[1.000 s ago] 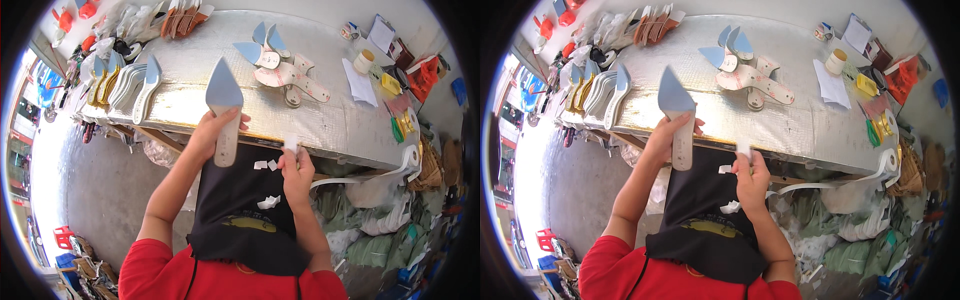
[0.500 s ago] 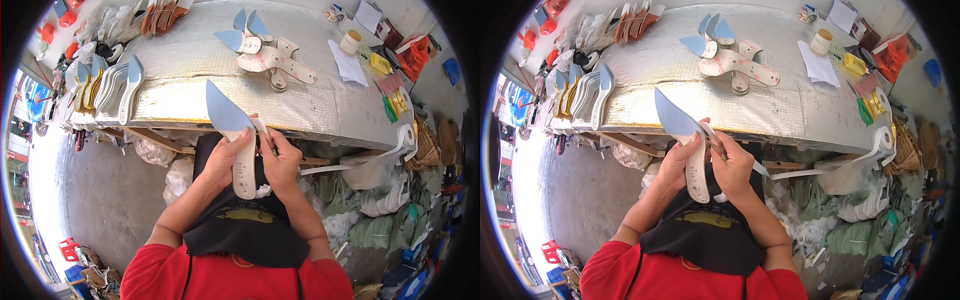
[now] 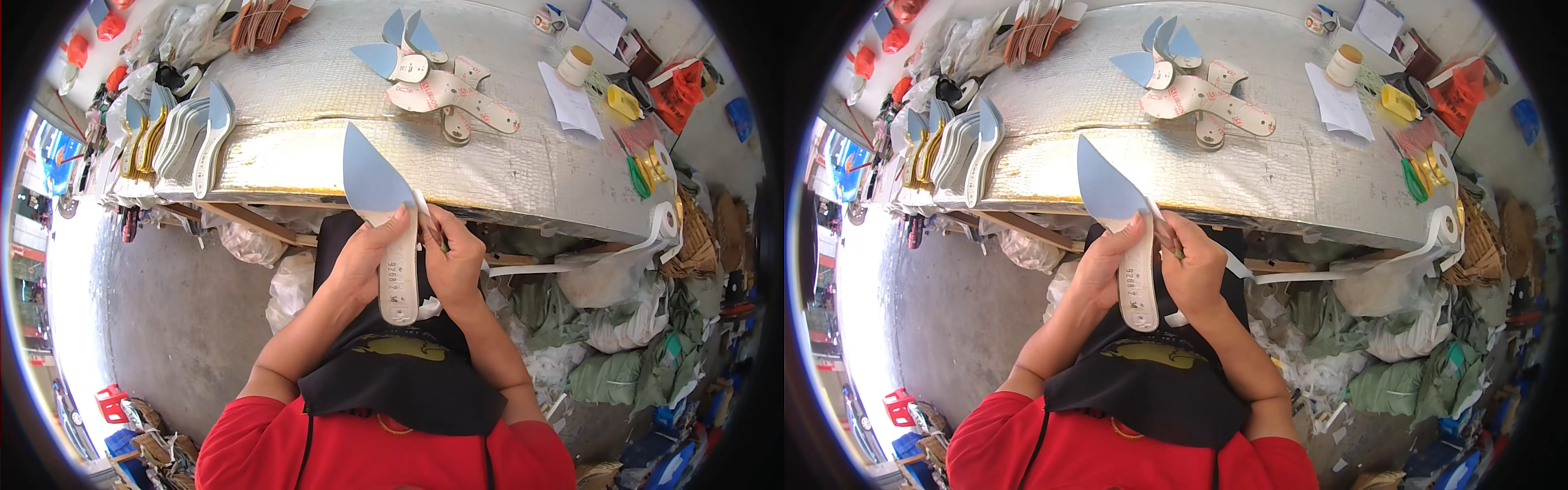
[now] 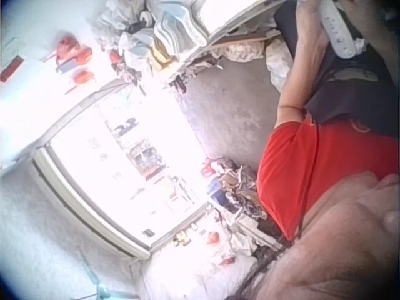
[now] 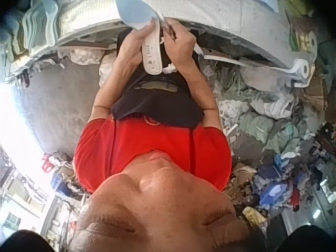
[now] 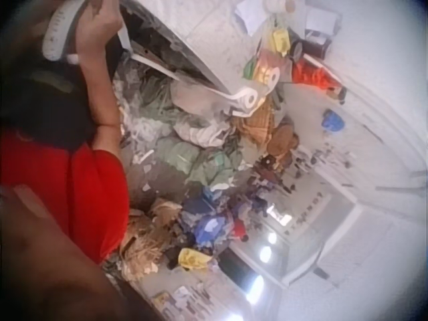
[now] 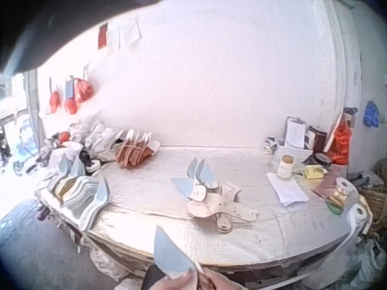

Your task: The recorder is applying white adhesive or protective strips to the perimeter of light blue shoe insoles in a workshop setting.

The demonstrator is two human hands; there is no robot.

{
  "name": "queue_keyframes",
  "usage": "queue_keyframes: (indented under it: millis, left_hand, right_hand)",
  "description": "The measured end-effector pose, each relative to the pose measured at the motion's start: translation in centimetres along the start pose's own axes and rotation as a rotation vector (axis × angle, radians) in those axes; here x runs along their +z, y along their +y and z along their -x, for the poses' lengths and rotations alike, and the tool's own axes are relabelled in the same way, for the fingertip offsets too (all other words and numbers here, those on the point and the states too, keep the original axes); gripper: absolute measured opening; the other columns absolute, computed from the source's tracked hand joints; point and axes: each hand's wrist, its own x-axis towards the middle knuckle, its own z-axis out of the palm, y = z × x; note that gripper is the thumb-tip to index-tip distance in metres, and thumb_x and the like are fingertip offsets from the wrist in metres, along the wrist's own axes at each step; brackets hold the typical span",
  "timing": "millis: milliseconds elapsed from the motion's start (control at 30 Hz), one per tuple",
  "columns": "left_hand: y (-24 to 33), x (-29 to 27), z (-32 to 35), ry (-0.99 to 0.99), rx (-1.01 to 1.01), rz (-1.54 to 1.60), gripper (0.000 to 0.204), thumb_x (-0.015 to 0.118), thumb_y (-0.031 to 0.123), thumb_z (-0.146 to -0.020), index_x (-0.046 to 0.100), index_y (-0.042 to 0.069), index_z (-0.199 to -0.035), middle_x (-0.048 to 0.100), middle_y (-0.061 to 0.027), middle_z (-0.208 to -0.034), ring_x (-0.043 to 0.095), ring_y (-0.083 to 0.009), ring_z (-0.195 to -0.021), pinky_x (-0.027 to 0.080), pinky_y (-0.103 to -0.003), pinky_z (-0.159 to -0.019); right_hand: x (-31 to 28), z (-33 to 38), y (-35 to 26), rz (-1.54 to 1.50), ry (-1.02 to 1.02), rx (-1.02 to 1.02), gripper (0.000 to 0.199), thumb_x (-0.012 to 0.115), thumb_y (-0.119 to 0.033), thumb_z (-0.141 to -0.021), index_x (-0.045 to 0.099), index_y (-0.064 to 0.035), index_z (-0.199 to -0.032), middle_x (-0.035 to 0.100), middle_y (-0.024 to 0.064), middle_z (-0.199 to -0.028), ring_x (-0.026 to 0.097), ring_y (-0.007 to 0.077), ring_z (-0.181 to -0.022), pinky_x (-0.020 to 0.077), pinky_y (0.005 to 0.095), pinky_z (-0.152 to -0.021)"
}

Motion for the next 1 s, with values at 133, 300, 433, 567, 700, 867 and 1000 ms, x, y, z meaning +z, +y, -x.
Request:
queue_keyframes:
  millis: [133,300,433,567,700,867,1000]
  left_hand:
    - [1.1,0.0,-0.1,0.058,-0.039,0.014,0.028,0.057,0.027,-0.096,0.06,0.004,-0.112,0.064,-0.0067,-0.096,0.062,-0.0149,-0.087,0.052,-0.029,-0.072]
    - [1.0,0.3,-0.7,0.036,-0.124,0.152,0.029,0.056,0.027,-0.097,0.058,0.003,-0.115,0.065,-0.0083,-0.099,0.062,-0.017,-0.088,0.051,-0.03,-0.072]
    - [0.7,0.4,-1.1,0.104,0.082,-0.034,0.032,0.055,0.026,-0.098,0.055,0.002,-0.118,0.065,-0.0094,-0.104,0.062,-0.0175,-0.089,0.052,-0.031,-0.074]
    - [0.8,0.2,-0.5,0.084,0.14,-0.201,0.035,0.052,0.027,-0.099,0.052,-0.001,-0.12,0.066,-0.0103,-0.104,0.063,-0.0184,-0.093,0.052,-0.033,-0.081]
    - [0.3,0.4,0.8,-0.117,0.114,-0.209,0.036,0.049,0.028,-0.1,0.052,-0.001,-0.122,0.067,-0.0116,-0.104,0.064,-0.0193,-0.094,0.052,-0.034,-0.085]
    - [0.6,-0.2,0.7,-0.077,0.157,-0.225,0.033,0.047,0.027,-0.101,0.053,-0.002,-0.114,0.064,-0.0108,-0.098,0.066,-0.0195,-0.089,0.054,-0.034,-0.079]
    - [0.3,-0.8,0.3,0.011,0.191,-0.25,0.03,0.05,0.025,-0.1,0.054,-0.003,-0.11,0.061,-0.007,-0.086,0.064,-0.016,-0.078,0.054,-0.032,-0.072]
  right_hand:
    - [0.2,1.1,1.1,-0.098,-0.063,0.023,0.02,0.06,-0.004,-0.092,0.064,0.0025,-0.111,0.058,-0.0009,-0.071,0.049,0.0041,-0.062,0.0428,0.0197,-0.058]
    - [-0.7,2.6,1.9,-0.447,-0.267,0.308,0.023,0.054,-0.015,-0.098,0.065,0.0033,-0.105,0.057,-0.0022,-0.07,0.04,0.0001,-0.054,0.0271,0.0172,-0.047]
    - [-1.4,3.7,1.9,-0.63,-0.38,0.45,0.02,0.056,-0.016,-0.097,0.062,0.0003,-0.087,0.054,-0.0012,-0.061,0.039,0.0046,-0.052,0.0331,0.0249,-0.047]
    - [-1.1,4.1,1.5,-0.249,-0.339,0.214,0.025,0.056,-0.017,-0.098,0.057,0.001,-0.081,0.048,0.0011,-0.058,0.04,0.006,-0.052,0.0327,0.0258,-0.047]
    - [-1.2,3.3,1.3,-0.325,-0.216,0.246,0.026,0.055,-0.017,-0.098,0.057,0.0019,-0.08,0.045,0.0026,-0.056,0.041,0.0061,-0.053,0.034,0.0262,-0.048]
    - [-1.3,3.0,1.7,0.088,-0.294,-0.099,0.012,0.064,-0.01,-0.087,0.061,0.0006,-0.086,0.052,0.0084,-0.06,0.052,0.0202,-0.049,0.0394,0.0303,-0.047]
    - [-1.6,4.3,1.5,0.374,-0.284,-0.372,0.017,0.067,-0.003,-0.075,0.063,-0.0025,-0.091,0.057,0.009,-0.067,0.056,0.0272,-0.052,0.0438,0.0359,-0.048]
